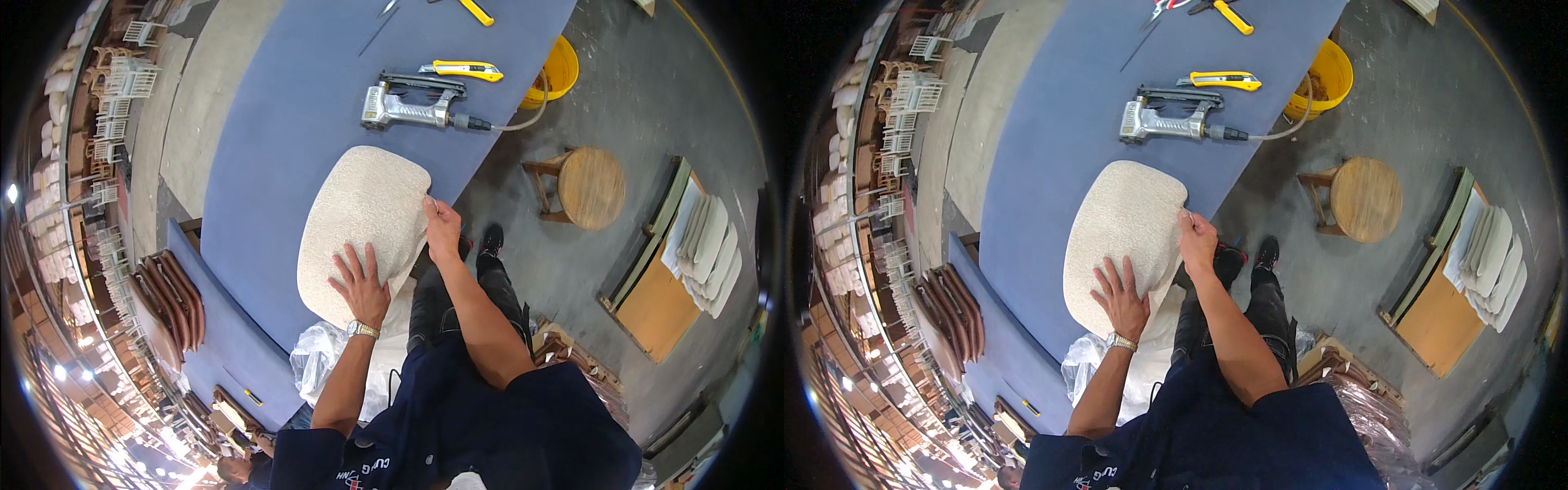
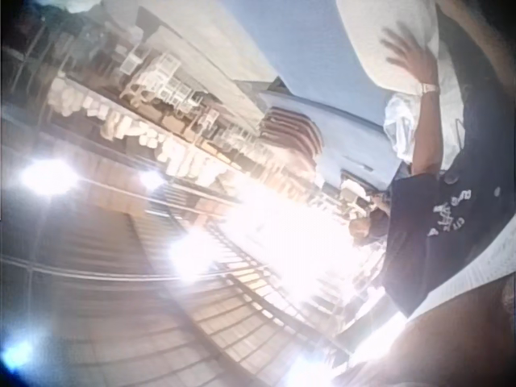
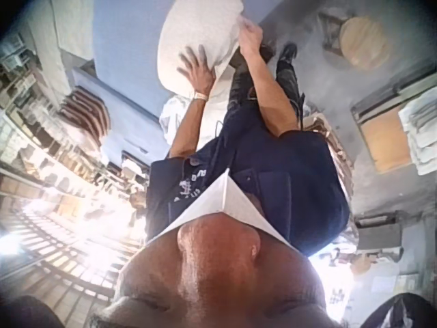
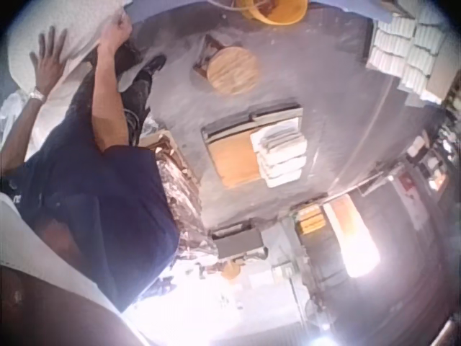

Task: The person assembles a cushion by folding fabric over a foam insert, trimming excess fabric with a utility knife, and securing the edges with a pneumatic staple gun. The finished cushion is then placed on a stack of similar cushions.

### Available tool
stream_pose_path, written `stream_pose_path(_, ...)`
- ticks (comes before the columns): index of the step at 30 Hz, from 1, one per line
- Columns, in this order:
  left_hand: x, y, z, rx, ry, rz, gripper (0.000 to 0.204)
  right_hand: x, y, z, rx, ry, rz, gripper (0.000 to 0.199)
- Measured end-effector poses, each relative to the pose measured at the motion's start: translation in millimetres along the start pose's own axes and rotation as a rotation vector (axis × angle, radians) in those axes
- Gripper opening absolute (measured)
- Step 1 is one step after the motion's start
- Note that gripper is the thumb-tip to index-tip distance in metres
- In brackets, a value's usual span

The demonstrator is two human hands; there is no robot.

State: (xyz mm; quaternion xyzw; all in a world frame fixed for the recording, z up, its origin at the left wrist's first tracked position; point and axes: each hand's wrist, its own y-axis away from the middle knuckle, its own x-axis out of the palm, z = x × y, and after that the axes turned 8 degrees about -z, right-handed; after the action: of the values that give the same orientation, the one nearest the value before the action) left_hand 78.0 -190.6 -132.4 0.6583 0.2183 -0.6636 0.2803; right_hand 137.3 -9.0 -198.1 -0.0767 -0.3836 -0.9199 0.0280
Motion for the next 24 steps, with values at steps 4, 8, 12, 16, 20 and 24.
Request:
stream_pose_path(4,-26,-8,11,-0.035,0.134,0.072,0.111,7,8,1,-0.070,-0.027,0.060,0.034)
stream_pose_path(8,-85,-32,32,-0.066,0.391,0.149,0.106,32,20,41,-0.138,-0.106,0.282,0.030)
stream_pose_path(12,-139,-38,57,-0.090,0.863,0.194,0.096,75,65,116,-0.221,0.154,0.387,0.036)
stream_pose_path(16,-136,-28,69,-0.226,1.144,0.375,0.092,87,72,127,-0.260,0.324,0.452,0.036)
stream_pose_path(20,-135,-49,82,-0.071,1.375,0.418,0.074,86,67,133,-0.219,0.328,0.483,0.035)
stream_pose_path(24,-131,-126,70,-0.068,1.376,0.309,0.063,79,64,139,-0.176,0.331,0.514,0.033)
